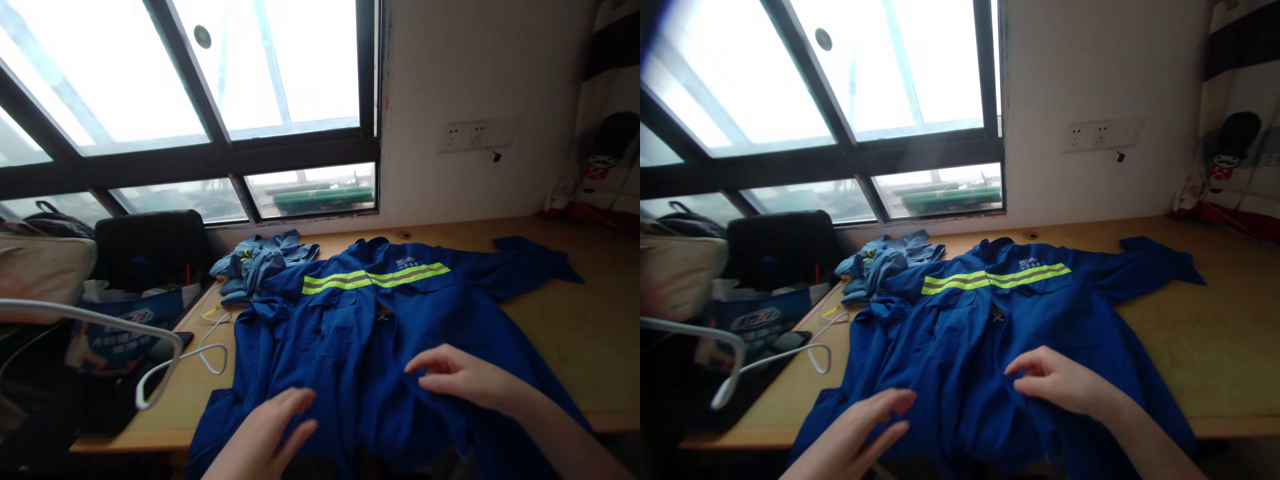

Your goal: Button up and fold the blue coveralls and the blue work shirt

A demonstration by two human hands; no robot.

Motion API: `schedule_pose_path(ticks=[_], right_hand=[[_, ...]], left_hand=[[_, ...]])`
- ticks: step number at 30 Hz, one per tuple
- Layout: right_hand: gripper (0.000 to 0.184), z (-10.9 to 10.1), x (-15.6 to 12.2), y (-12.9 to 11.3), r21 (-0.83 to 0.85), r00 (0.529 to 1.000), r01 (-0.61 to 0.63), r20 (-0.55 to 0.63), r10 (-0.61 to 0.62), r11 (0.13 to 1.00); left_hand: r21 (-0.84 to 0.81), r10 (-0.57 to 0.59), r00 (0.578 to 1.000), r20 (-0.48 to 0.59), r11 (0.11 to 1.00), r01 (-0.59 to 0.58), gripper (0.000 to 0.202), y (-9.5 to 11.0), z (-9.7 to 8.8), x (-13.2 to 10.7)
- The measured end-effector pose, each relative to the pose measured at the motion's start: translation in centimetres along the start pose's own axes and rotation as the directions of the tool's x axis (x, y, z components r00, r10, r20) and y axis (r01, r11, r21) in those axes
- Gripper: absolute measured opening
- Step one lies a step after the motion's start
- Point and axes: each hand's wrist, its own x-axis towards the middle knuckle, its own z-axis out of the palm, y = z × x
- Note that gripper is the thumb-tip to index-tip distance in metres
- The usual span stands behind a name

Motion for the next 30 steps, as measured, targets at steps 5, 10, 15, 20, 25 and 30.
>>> schedule_pose_path(ticks=[5, 10, 15, 20, 25, 30], right_hand=[[0.031, 1.5, 2.4, 1.0, -0.518, 0.952, 0.189, -0.113, -0.286, 0.834], [0.056, 0.9, 7.8, 4.0, -0.827, 0.816, 0.002, -0.324, -0.478, 0.563], [0.054, -2.5, 12.4, 4.7, -0.909, 0.835, -0.094, -0.294, -0.465, 0.406], [0.052, -5.9, 17.1, 2.3, -0.899, 0.856, -0.124, -0.311, -0.413, 0.42], [0.052, -3.6, 18.2, 0.7, -0.831, 0.741, -0.139, -0.448, -0.5, 0.539], [0.03, -1.2, 17.0, 0.5, -0.827, 0.762, -0.075, -0.408, -0.503, 0.557]], left_hand=[[0.072, 0.22, 0.968, -0.122, 0.974, -0.213, 0.032, 3.5, 4.2, 9.2], [0.268, 0.214, 0.974, -0.078, 0.945, -0.186, 0.046, 3.0, 10.2, 14.5], [0.224, 0.322, 0.942, -0.093, 0.929, -0.295, 0.053, -1.1, 10.1, 20.0], [0.091, 0.336, 0.935, -0.116, 0.941, -0.327, 0.044, -3.3, 7.9, 26.0], [0.034, 0.298, 0.917, -0.266, 0.953, -0.299, 0.03, -3.2, 7.6, 27.3], [0.076, 0.283, 0.889, -0.361, 0.959, -0.274, 0.008, -3.4, 7.1, 26.3]])
